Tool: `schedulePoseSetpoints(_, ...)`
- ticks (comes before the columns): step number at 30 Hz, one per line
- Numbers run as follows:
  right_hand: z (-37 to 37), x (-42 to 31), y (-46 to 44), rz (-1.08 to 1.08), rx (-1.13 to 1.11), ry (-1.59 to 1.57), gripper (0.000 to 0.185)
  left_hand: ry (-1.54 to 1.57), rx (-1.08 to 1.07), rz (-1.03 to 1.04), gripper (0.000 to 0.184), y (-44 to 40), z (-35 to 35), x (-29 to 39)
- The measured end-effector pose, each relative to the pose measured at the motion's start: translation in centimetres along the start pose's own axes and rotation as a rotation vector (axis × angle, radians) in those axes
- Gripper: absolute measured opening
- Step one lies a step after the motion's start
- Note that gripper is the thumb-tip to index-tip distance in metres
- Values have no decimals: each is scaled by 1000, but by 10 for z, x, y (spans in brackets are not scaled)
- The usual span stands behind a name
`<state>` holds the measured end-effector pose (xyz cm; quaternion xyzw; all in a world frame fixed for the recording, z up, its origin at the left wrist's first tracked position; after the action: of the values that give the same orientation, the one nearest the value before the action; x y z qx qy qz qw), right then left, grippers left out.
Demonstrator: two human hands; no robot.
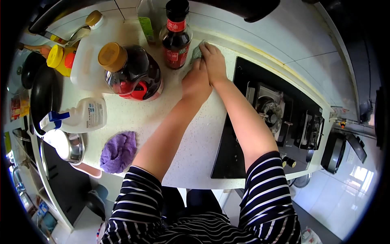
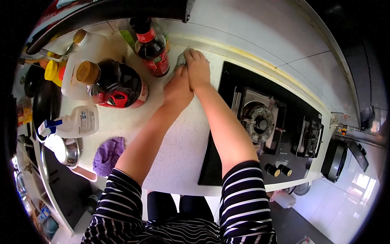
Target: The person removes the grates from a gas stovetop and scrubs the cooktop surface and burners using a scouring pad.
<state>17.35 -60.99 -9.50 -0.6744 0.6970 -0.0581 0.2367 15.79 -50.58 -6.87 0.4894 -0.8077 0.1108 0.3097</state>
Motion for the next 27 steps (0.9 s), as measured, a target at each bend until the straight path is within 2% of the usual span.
schedulePoseSetpoints(2,-1,-4,15,12,-23,-126,48,-34,-19,14,66,15,-1,2)
schedulePoseSetpoints(6,-29,-36,65,107,-96,-217,45,-29,-39,56,55,67,12,-6)
schedulePoseSetpoints(9,-54,-43,86,215,-306,-190,47,114,-105,45,52,91,7,1)
schedulePoseSetpoints(13,-109,-26,68,351,40,228,47,337,-36,222,58,69,10,38)
schedulePoseSetpoints(14,-100,-6,67,356,-8,296,50,319,-19,234,59,60,15,45)
schedulePoseSetpoints(16,-70,27,70,467,-241,210,55,280,24,254,61,38,31,52)
schedulePoseSetpoints(17,-62,35,70,497,-224,213,60,291,-43,238,65,26,45,47)
schedulePoseSetpoints(20,-49,40,67,536,-176,276,59,218,74,351,62,18,45,44)
schedulePoseSetpoints(24,-58,7,102,533,-104,288,50,170,-144,456,62,41,39,28)
schedulePoseSetpoints(27,-85,-48,161,542,-150,242,51,14,-322,540,66,99,39,16)
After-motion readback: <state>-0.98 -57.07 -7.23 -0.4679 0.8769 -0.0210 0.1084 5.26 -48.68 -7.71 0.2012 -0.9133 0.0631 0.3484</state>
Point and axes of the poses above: each hand's wrist, its own y-axis away from the middle knuckle, its own z-axis out of the palm, x = y × z, the point moved 5 cm from there along -y, towards the middle knuckle, and after that the axes turned 5 degrees about -z, right-handed, at the moved point
